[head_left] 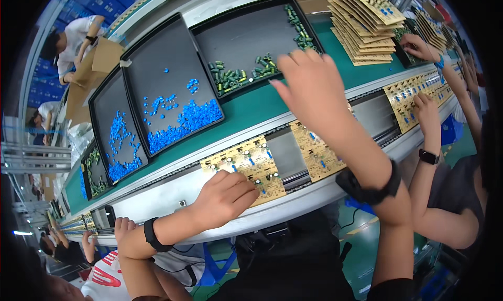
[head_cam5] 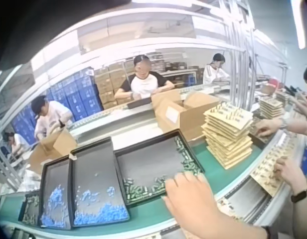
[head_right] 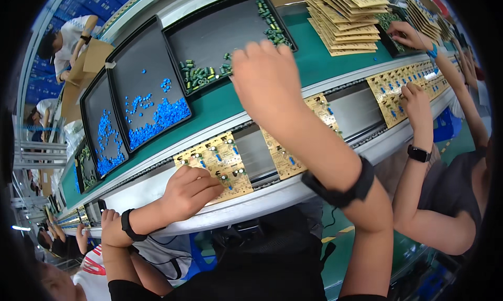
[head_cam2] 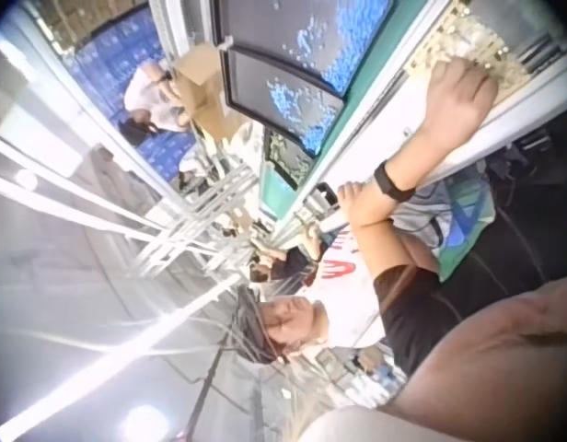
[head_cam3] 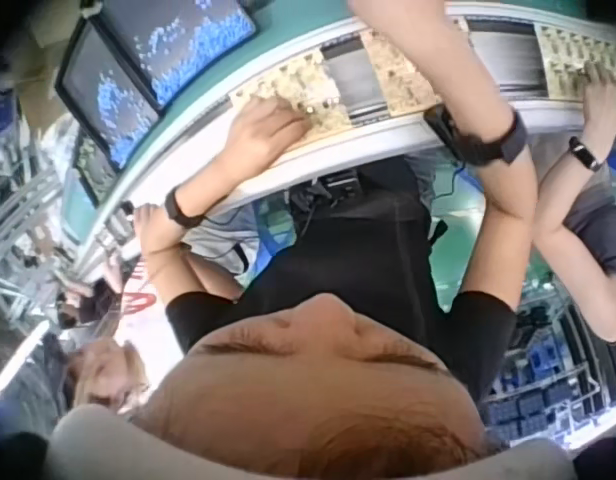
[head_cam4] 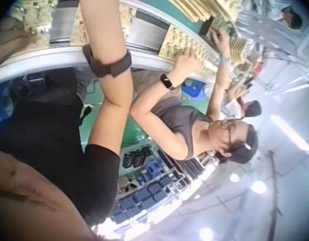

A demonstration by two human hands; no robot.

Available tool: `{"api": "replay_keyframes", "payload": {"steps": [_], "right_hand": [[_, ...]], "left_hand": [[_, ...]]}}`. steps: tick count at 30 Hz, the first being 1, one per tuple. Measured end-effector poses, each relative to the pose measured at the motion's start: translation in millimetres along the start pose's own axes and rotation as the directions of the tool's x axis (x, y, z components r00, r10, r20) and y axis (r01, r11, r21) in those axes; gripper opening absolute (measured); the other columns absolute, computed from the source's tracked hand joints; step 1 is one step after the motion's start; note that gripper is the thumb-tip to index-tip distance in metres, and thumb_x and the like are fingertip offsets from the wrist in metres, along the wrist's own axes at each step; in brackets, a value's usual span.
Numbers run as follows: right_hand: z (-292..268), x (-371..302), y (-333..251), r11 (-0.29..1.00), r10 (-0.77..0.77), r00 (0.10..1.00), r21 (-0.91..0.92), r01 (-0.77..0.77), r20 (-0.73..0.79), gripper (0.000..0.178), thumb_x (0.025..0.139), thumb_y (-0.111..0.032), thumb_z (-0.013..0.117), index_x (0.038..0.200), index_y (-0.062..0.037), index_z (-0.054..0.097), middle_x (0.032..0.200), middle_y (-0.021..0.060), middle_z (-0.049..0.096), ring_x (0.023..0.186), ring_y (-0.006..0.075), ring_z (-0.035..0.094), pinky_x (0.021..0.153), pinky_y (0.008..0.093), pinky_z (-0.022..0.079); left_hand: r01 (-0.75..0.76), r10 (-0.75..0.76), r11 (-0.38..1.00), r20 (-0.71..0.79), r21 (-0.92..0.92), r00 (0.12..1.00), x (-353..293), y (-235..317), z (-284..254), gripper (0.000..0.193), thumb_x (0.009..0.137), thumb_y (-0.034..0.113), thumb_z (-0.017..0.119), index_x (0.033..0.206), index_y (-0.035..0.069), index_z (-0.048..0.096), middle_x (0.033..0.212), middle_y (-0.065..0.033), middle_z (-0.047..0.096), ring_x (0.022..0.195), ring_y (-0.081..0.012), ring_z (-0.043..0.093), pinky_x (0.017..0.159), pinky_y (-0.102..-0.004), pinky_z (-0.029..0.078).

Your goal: Manually placing electronic components onto circuit board panels at an assembly line station.

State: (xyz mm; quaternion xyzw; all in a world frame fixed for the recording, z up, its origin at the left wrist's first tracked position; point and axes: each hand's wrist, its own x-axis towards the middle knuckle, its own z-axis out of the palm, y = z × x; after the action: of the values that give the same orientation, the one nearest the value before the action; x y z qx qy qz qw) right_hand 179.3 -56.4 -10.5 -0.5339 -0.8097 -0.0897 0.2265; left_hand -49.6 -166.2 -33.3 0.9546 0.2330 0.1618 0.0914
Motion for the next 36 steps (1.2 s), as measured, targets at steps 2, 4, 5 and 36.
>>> {"api": "replay_keyframes", "payload": {"steps": [2, 4, 5, 36], "right_hand": [[19, 21, 5, 0.999, 0.023, 0.999, -0.043, -0.022, 0.027, 0.024, 0.075, -0.02, 0.071, 0.092, -0.0064, 0.06, 0.087, 0.0072, 0.059, 0.088, 0.0258, 0.056, 0.076, 0.0377, 0.042], [34, 34, 6, 1.0, -0.005, 0.995, -0.027, 0.008, 0.098, 0.018, 0.074, -0.019, 0.07, 0.085, -0.0061, 0.062, 0.085, 0.0081, 0.061, 0.087, 0.0256, 0.059, 0.076, 0.0392, 0.044], [39, 39, 4, 1.0, 0.002, 0.995, -0.017, 0.0, 0.097, 0.018, 0.074, -0.019, 0.07, 0.085, -0.0061, 0.062, 0.085, 0.0081, 0.061, 0.087, 0.0256, 0.059, 0.076, 0.0392, 0.044], [53, 53, -8, 0.972, -0.019, 0.984, 0.233, -0.023, 0.175, 0.013, 0.064, 0.0, 0.063, 0.073, -0.0072, 0.068, 0.085, 0.0107, 0.063, 0.089, 0.0277, 0.061, 0.076, 0.0395, 0.048]], "left_hand": [[-0.047, 0.047, 0.998, 0.015, 0.039, 0.999, 4, 1, -1, 0.025, 0.065, 0.015, 0.064, 0.089, 0.008, 0.068, 0.091, -0.0008, 0.065, 0.084, -0.0166, 0.059, 0.065, -0.0277, 0.04], [-0.174, 0.174, 0.961, 0.023, 0.215, 0.985, 7, 4, -2, 0.024, 0.067, 0.014, 0.065, 0.09, 0.008, 0.068, 0.092, -0.0008, 0.065, 0.086, -0.0151, 0.059, 0.066, -0.0265, 0.039], [-0.231, 0.231, 0.928, 0.037, 0.292, 0.972, 8, 5, -3, 0.021, 0.069, 0.013, 0.065, 0.089, 0.009, 0.069, 0.092, -0.0003, 0.065, 0.086, -0.014, 0.057, 0.067, -0.0255, 0.038], [-0.384, 0.337, 0.731, 0.19, 0.564, 0.922, 18, 12, -7, 0.012, 0.075, 0.017, 0.057, 0.078, 0.01, 0.067, 0.087, 0.0014, 0.063, 0.088, -0.0103, 0.048, 0.064, -0.0232, 0.03]]}}
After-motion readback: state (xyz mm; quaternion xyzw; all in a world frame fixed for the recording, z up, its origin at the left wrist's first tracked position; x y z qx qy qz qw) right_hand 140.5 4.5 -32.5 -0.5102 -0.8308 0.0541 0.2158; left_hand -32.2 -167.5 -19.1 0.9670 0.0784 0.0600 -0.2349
